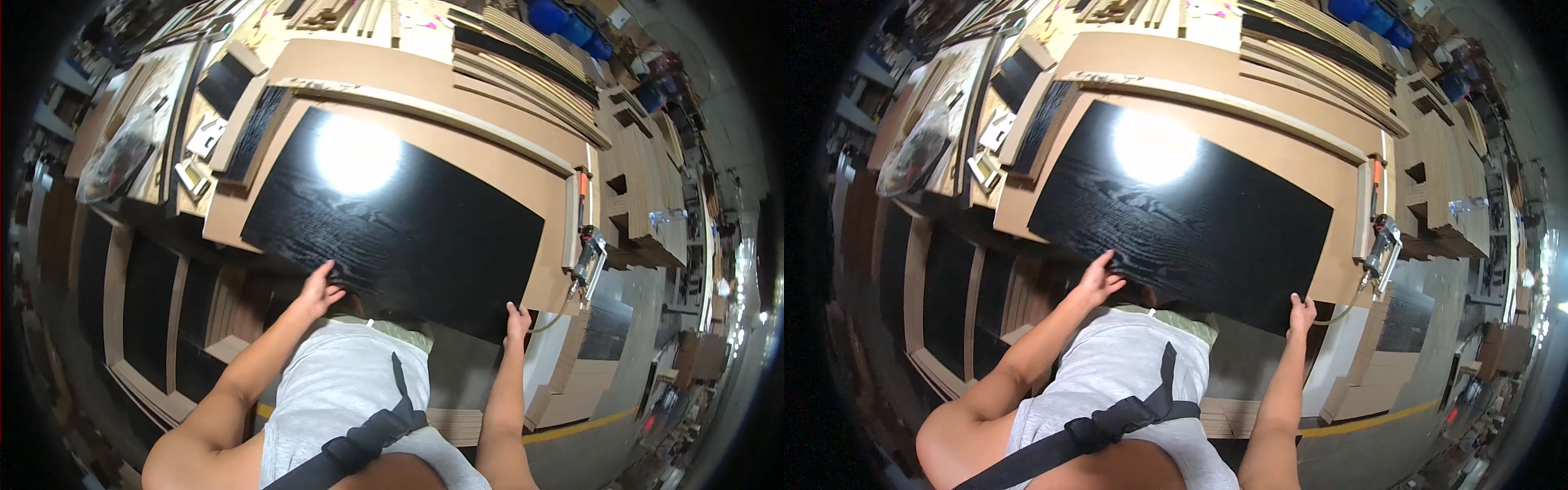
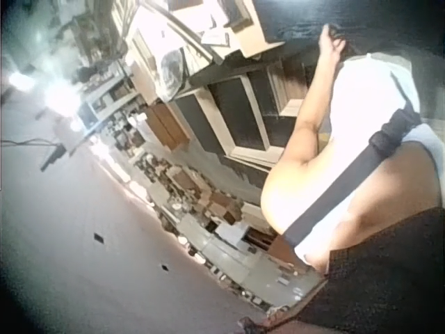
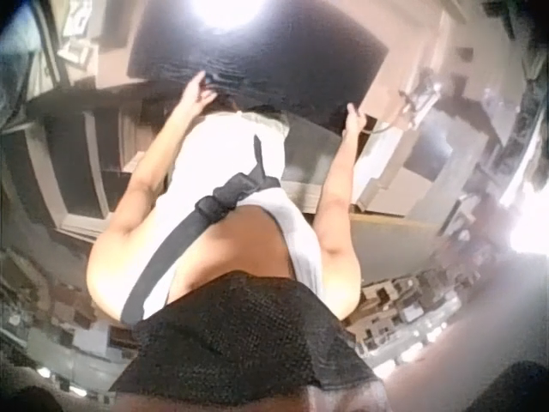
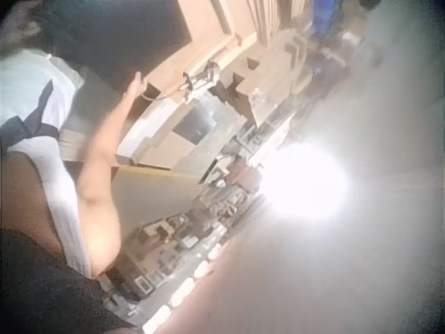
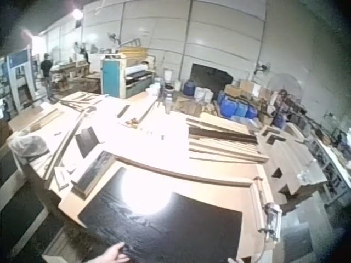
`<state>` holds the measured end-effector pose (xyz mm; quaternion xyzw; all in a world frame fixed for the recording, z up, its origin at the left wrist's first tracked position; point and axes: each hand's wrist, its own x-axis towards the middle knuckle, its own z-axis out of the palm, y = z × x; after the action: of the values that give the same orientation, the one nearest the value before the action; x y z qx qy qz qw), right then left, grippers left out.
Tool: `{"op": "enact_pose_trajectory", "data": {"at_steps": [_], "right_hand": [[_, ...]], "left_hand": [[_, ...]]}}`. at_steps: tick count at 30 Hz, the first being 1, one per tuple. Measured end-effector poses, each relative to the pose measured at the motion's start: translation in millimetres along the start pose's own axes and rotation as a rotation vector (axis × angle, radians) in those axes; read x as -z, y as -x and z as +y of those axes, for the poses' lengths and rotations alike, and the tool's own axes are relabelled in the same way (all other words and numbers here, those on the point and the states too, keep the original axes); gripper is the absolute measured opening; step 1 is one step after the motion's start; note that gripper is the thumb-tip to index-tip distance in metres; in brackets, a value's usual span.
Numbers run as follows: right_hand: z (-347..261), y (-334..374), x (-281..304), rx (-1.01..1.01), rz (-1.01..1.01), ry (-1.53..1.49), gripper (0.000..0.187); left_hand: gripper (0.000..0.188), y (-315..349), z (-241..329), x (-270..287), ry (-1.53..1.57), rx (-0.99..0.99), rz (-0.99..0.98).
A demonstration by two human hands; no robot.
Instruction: The person places a black wood panel into a jig, positions trim pieces along its edges, and secures them with a nail gun. The person then carries the completed panel to a stack and retrieves another panel to repeat the process.
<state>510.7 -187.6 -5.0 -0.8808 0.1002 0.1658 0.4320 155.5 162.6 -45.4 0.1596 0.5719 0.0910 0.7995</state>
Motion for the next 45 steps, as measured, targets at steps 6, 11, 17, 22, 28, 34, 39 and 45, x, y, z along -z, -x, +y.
{"op": "enact_pose_trajectory", "data": {"at_steps": [6, 11, 17, 22, 28, 34, 39, 45], "right_hand": [[41, -9, 10, -0.074, 0.083, 0.005, 0.064], [75, -3, 27, -0.206, 0.043, -0.029, 0.045], [56, 2, 40, -0.339, -0.078, -0.073, 0.042], [51, -2, 39, -0.275, -0.079, -0.112, 0.049], [55, 12, 36, -0.319, 0.021, -0.12, 0.046], [60, 29, 36, -0.527, -0.044, -0.265, 0.041], [66, 18, 24, -0.397, -0.039, -0.439, 0.036], [59, -1, 24, -0.499, 0.14, -0.563, 0.039]], "left_hand": [[0.067, -17, 47, 60, -0.273, -0.51, 0.818], [0.072, -25, 91, 113, -0.783, -1.03, 1.104], [0.074, -27, 119, 90, -1.036, -0.89, 1.002], [0.074, -18, 114, 93, -1.096, -0.856, 0.994], [0.077, -9, 118, 85, -1.098, -0.79, 0.957], [0.083, 3, 124, 78, -1.175, -0.77, 0.918], [0.092, 27, 115, 67, -1.2, -0.772, 0.853], [0.106, 70, 97, 75, -1.679, -0.802, 0.689]]}}
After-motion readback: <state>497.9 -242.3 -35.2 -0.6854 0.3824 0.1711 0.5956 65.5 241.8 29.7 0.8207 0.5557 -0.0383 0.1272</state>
